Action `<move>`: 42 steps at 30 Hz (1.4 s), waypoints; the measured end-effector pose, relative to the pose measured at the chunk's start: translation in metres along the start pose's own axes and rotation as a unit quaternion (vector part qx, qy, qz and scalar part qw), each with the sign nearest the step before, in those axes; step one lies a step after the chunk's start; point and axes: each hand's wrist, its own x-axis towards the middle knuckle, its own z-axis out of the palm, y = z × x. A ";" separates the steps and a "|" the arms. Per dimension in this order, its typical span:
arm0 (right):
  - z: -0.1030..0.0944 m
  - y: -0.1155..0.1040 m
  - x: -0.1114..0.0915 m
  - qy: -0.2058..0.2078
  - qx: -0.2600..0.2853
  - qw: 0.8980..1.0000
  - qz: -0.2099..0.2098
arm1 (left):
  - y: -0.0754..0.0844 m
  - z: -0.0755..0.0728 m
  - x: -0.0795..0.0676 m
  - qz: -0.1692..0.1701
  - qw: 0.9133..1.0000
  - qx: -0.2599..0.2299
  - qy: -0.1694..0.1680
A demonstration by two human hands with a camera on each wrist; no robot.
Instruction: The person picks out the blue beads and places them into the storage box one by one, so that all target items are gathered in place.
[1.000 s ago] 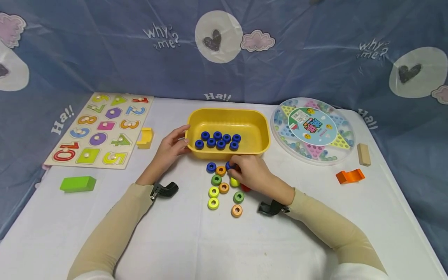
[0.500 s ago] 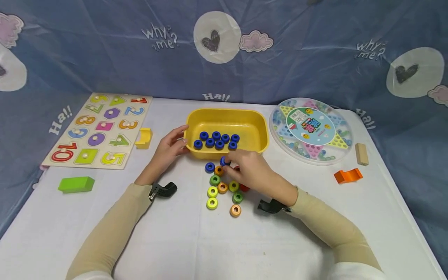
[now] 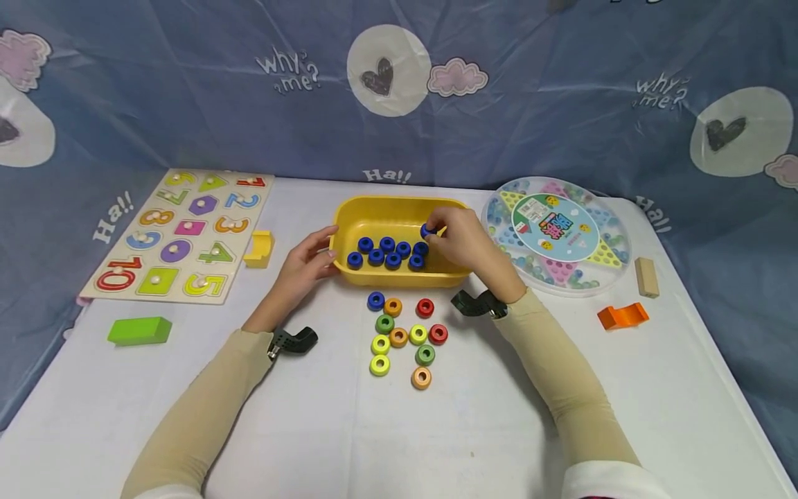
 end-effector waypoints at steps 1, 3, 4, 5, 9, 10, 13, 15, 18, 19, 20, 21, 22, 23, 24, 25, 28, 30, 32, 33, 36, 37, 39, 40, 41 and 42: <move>0.003 0.003 0.003 -0.006 0.000 1.000 0.006 | 0.000 0.000 0.000 0.000 1.000 0.000 -0.001; 0.007 0.008 0.009 -0.012 -0.004 1.000 0.017 | -0.001 0.000 0.000 0.000 1.000 -0.001 -0.002; 0.009 0.011 0.011 -0.013 -0.007 1.000 0.023 | -0.001 0.000 0.000 -0.001 1.000 -0.001 -0.003; 0.011 0.012 0.013 -0.013 -0.012 0.999 0.029 | -0.001 0.000 0.000 -0.001 1.000 -0.001 -0.003; 0.016 0.017 0.019 -0.013 -0.023 0.999 0.042 | -0.001 0.001 -0.001 0.001 1.000 -0.004 -0.006; 0.017 0.018 0.020 -0.015 -0.025 0.999 0.044 | 0.000 0.002 -0.002 0.003 1.000 -0.006 -0.007; 0.020 0.020 0.021 -0.036 -0.025 0.998 0.047 | 0.001 0.003 -0.002 0.006 1.000 -0.009 -0.009; 0.020 0.020 0.022 -0.052 -0.021 0.997 0.048 | 0.002 0.003 -0.002 0.009 1.000 -0.010 -0.010; 0.020 0.020 0.022 -0.073 -0.015 0.996 0.047 | 0.001 0.003 -0.001 0.008 1.000 -0.012 -0.009; 0.019 0.020 0.022 -0.075 -0.014 0.996 0.046 | 0.001 0.003 -0.001 0.007 1.000 -0.013 -0.009; 0.019 0.020 0.022 -0.077 -0.012 0.996 0.047 | 0.001 0.003 -0.001 0.007 1.000 -0.014 -0.009; 0.020 0.020 0.022 -0.079 -0.010 0.996 0.047 | 0.001 0.002 -0.001 0.007 1.000 -0.016 -0.008; 0.020 0.020 0.022 -0.079 -0.010 0.996 0.047 | 0.001 0.002 -0.001 0.007 1.000 -0.015 -0.008; 0.020 0.020 0.022 -0.080 -0.009 0.996 0.048 | 0.001 0.002 -0.001 0.006 1.000 -0.016 -0.008; 0.020 0.020 0.022 -0.080 -0.009 0.996 0.047 | 0.001 0.002 -0.001 0.006 1.000 -0.017 -0.009; 0.020 0.020 0.022 -0.079 -0.009 0.996 0.047 | 0.001 0.002 -0.001 0.006 1.000 -0.017 -0.009; 0.021 0.021 0.023 -0.081 -0.010 0.996 0.046 | 0.001 0.003 -0.002 0.006 1.000 -0.017 -0.009; 0.022 0.021 0.023 -0.084 -0.011 0.995 0.048 | 0.001 0.002 -0.002 0.006 1.000 -0.015 -0.008; 0.022 0.020 0.023 -0.088 -0.012 0.995 0.051 | 0.001 0.002 -0.002 0.005 1.000 -0.013 -0.008; 0.021 0.020 0.023 -0.088 -0.015 0.995 0.051 | 0.001 0.002 -0.002 0.005 1.000 -0.012 -0.008; 0.017 0.016 0.020 -0.079 -0.030 0.996 0.040 | 0.000 0.001 -0.001 0.006 1.000 -0.011 -0.008; 0.015 0.013 0.018 -0.069 -0.029 0.997 0.032 | 0.000 0.001 -0.001 0.006 1.000 -0.010 -0.007; 0.008 0.003 0.012 -0.045 -0.018 0.999 0.002 | 0.000 0.001 -0.001 0.007 1.000 -0.009 -0.008; 0.006 -0.003 0.008 -0.032 -0.004 0.999 -0.017 | 0.000 0.000 -0.001 0.007 1.000 -0.008 -0.007; 0.003 -0.010 0.003 -0.022 0.012 0.999 -0.039 | 0.000 0.000 -0.001 0.007 1.000 -0.007 -0.007; 0.001 -0.017 -0.001 -0.016 0.030 0.997 -0.062 | 0.000 0.000 -0.001 0.007 1.000 -0.005 -0.006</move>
